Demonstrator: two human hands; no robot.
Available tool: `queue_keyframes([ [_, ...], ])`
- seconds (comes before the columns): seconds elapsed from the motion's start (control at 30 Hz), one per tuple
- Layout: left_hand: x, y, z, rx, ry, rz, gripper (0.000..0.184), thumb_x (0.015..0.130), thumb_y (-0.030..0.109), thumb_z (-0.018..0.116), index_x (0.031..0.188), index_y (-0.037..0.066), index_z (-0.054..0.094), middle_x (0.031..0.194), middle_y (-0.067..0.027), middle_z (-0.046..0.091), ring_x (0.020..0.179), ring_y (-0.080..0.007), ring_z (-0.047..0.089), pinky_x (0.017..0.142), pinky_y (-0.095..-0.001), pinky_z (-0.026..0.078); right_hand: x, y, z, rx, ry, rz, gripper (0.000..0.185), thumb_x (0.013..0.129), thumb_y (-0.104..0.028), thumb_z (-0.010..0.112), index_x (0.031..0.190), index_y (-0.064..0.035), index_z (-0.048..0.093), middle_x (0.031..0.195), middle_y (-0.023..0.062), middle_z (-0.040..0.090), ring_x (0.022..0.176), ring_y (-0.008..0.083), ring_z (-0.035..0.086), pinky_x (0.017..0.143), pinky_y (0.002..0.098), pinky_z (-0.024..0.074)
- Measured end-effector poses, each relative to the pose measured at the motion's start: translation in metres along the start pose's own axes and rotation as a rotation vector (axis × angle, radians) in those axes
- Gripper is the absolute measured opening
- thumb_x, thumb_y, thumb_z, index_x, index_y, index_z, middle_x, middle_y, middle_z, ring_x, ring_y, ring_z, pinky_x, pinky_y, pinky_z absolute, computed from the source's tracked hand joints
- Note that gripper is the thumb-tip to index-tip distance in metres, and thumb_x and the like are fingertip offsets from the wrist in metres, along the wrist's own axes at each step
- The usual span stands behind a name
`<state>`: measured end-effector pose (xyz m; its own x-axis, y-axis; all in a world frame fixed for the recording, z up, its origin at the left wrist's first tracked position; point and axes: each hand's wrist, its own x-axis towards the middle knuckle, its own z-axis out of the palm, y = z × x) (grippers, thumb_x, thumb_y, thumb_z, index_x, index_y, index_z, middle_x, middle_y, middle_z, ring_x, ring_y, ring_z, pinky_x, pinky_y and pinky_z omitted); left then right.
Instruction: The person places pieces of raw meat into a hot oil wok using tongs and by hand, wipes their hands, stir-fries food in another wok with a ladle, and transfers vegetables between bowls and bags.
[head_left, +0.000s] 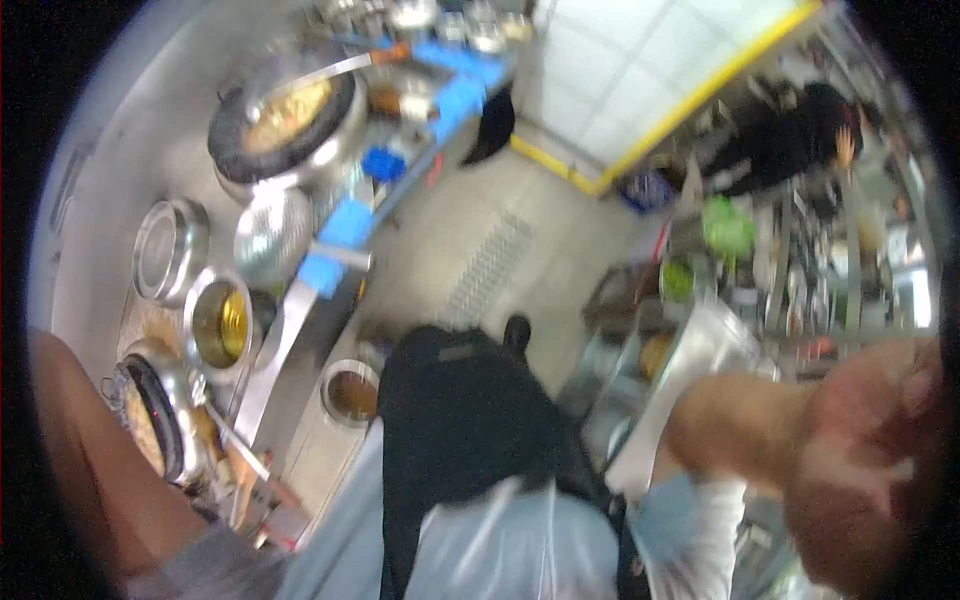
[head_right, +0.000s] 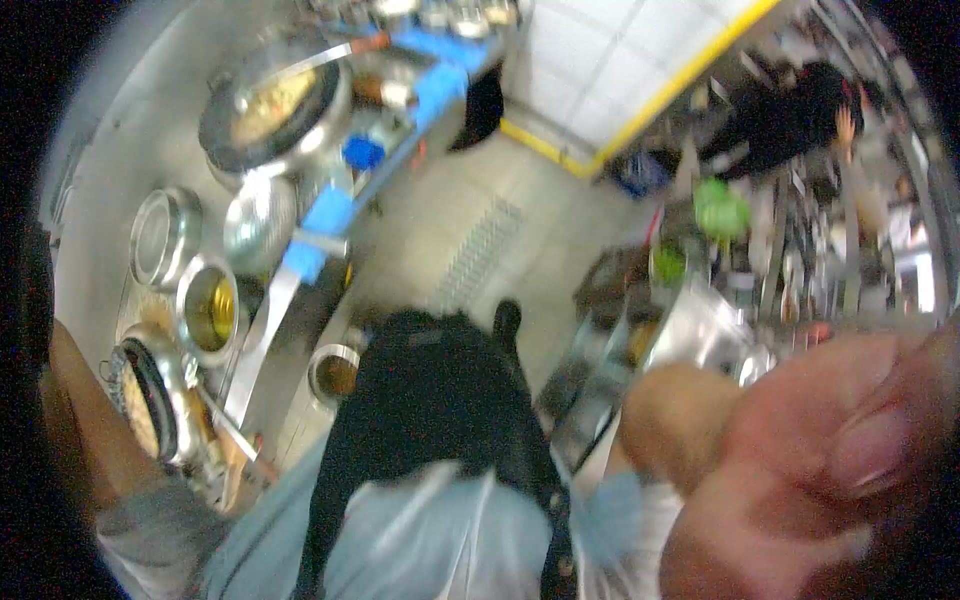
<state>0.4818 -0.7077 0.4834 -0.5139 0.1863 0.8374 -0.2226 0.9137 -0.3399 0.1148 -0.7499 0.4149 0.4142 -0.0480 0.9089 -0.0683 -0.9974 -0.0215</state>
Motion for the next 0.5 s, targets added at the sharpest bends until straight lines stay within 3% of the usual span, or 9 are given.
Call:
queue_keyframes([
  [0.27,-0.004,-0.044,0.094,0.32,-0.043,-0.121,0.048,0.088,0.006,0.069,0.135,-0.003,0.058,0.138,-0.0185,0.06,0.133,-0.0279,0.054,0.114,-0.0427,0.04,-0.028,0.186,-0.004,0.187,0.089,-0.072,0.038,0.09,-0.002,0.067,0.127,0.0044,0.062,0.111,0.0164,0.064,0.087,0.0169,0.06,0.071,0.0262,0.0493],
  [0.5,0.004,-0.06,0.094,0.53,-0.085,-0.209,0.049,0.088,0.005,0.068,0.136,-0.003,0.057,0.139,-0.0183,0.06,0.134,-0.0274,0.053,0.115,-0.0426,0.038,-0.007,0.282,0.082,0.425,0.206,0.065,0.039,0.088,0.002,0.068,0.127,0.0031,0.064,0.11,0.0143,0.065,0.086,0.0148,0.06,0.072,0.0252,0.0493],
])
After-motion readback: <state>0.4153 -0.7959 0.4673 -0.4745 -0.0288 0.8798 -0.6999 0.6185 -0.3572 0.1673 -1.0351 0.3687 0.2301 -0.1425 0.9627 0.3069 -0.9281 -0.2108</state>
